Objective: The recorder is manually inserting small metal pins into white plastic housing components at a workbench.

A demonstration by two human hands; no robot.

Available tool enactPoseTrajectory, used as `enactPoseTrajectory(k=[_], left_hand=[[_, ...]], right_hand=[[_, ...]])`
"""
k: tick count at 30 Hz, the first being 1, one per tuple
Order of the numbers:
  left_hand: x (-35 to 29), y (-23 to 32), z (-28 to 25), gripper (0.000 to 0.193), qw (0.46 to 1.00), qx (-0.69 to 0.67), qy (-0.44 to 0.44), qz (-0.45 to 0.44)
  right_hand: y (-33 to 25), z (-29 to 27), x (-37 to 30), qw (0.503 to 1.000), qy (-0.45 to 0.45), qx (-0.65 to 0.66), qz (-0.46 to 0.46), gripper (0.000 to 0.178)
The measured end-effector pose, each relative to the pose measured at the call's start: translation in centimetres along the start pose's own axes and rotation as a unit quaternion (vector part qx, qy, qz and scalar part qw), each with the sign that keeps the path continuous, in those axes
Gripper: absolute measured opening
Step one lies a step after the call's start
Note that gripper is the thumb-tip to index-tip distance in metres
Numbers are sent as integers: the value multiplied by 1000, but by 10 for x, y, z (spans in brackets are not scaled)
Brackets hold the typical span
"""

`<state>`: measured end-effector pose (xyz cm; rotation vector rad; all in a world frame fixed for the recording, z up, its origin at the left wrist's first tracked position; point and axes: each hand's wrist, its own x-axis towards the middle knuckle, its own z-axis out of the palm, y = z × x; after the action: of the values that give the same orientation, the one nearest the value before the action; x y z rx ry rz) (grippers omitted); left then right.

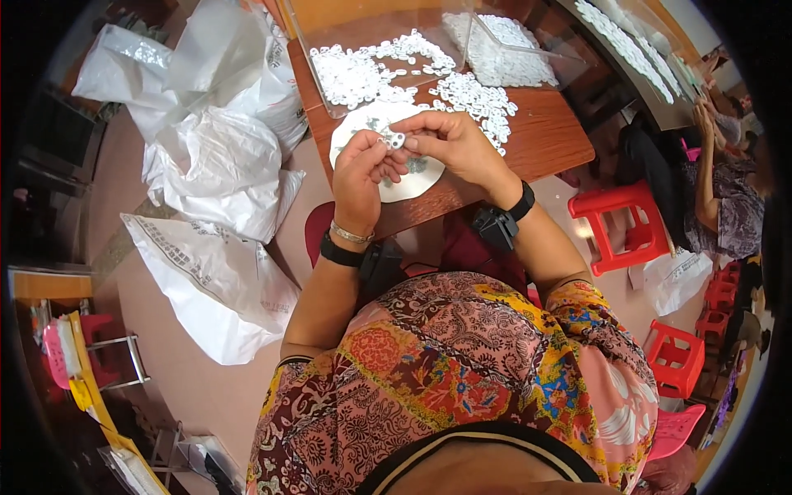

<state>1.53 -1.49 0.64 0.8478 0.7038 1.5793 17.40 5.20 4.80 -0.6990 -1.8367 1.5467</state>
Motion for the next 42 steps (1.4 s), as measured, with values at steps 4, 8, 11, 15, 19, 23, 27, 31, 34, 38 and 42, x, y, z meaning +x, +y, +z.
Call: enactPoseTrajectory(k=[4, 8, 11, 15, 19, 23, 27, 31, 34, 38, 42], left_hand=[[1, 2, 3, 18, 1000, 14, -9, -5], [1, 3, 4, 17, 999, 34, -19, -7], [0, 3, 3, 17, 999, 31, -19, -18], [1, 1, 6, 16, 999, 28, -17, -27], [1, 0, 4, 16, 999, 35, -12, -32], [1, -2, 2, 16, 999, 13, -17, -39], [1, -3, 5, 16, 999, 12, -16, -35], [0, -2, 8, 17, 999, 23, -17, -39], [1, -4, 7, 17, 999, 15, -11, -27], [2, -6, 4, 17, 1000, 16, 1, -17], [2, -10, 0, 17, 1000, 9, 9, -20]], right_hand=[[4, -2, -2, 1000, -1, -1, 0, 21], [4, -1, -4, 994, 19, -96, -45, 16], [2, 0, -5, 979, 24, -190, -75, 14], [13, 2, -3, 997, 40, -62, -11, 14], [13, 1, -1, 999, 26, -6, 21, 16], [11, -4, -2, 1000, -12, -27, 11, 18], [14, -6, 0, 999, 8, 28, 17, 13], [13, 1, 3, 997, 45, 64, 12, 10], [20, 11, 2, 989, 65, 128, -24, 10], [25, 18, -1, 982, 93, 162, 5, 8], [25, 16, -2, 995, 72, 70, -5, 11]])
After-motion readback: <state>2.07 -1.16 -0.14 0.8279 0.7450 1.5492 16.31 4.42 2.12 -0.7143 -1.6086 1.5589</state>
